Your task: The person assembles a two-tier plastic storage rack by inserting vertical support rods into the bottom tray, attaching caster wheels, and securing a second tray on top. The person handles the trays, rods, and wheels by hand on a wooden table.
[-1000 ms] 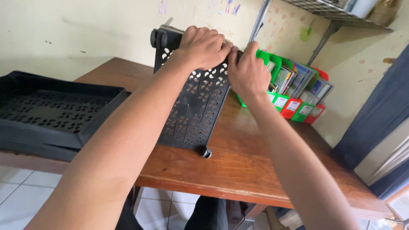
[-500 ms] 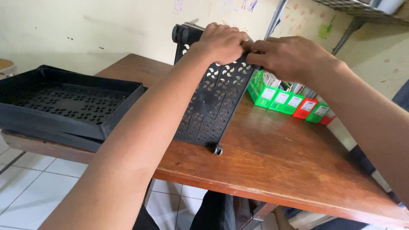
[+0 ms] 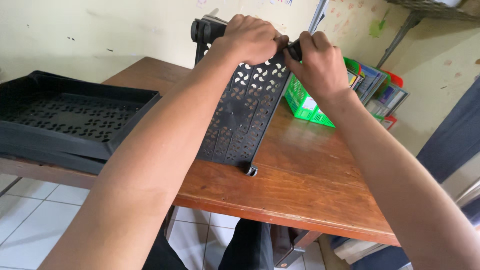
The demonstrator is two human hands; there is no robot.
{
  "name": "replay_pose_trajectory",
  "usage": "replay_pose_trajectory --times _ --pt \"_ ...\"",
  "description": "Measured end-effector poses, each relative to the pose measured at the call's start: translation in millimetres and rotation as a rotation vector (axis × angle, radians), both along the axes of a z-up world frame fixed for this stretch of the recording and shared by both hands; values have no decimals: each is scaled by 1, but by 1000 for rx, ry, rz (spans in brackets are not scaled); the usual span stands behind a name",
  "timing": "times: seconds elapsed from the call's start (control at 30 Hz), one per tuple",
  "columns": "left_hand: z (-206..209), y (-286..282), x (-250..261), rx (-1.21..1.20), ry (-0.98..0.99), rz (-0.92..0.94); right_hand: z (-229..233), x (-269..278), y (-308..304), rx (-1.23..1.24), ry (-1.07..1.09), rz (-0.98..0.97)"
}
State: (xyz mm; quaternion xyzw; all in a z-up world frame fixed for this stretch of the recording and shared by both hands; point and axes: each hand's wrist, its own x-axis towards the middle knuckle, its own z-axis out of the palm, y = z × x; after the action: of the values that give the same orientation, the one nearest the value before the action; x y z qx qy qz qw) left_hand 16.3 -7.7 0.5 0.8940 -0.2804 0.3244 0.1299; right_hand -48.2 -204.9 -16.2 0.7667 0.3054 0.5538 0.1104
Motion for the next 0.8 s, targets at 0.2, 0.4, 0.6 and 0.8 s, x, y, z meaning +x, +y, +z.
replay_pose_trajectory --times 0.2,0.4,0.6,0.8 --pt "-1 3 -1 34 49 25 -14 8 9 380 30 54" --pt "0 2 -8 23 -44 -56 -19 -2 22 461 -29 146" --pt "-6 10 -9 67 47 -98 -62 -13 20 684 355 329" --pt "-5 38 -16 74 -90 -349 -95 -8 1 886 1065 609"
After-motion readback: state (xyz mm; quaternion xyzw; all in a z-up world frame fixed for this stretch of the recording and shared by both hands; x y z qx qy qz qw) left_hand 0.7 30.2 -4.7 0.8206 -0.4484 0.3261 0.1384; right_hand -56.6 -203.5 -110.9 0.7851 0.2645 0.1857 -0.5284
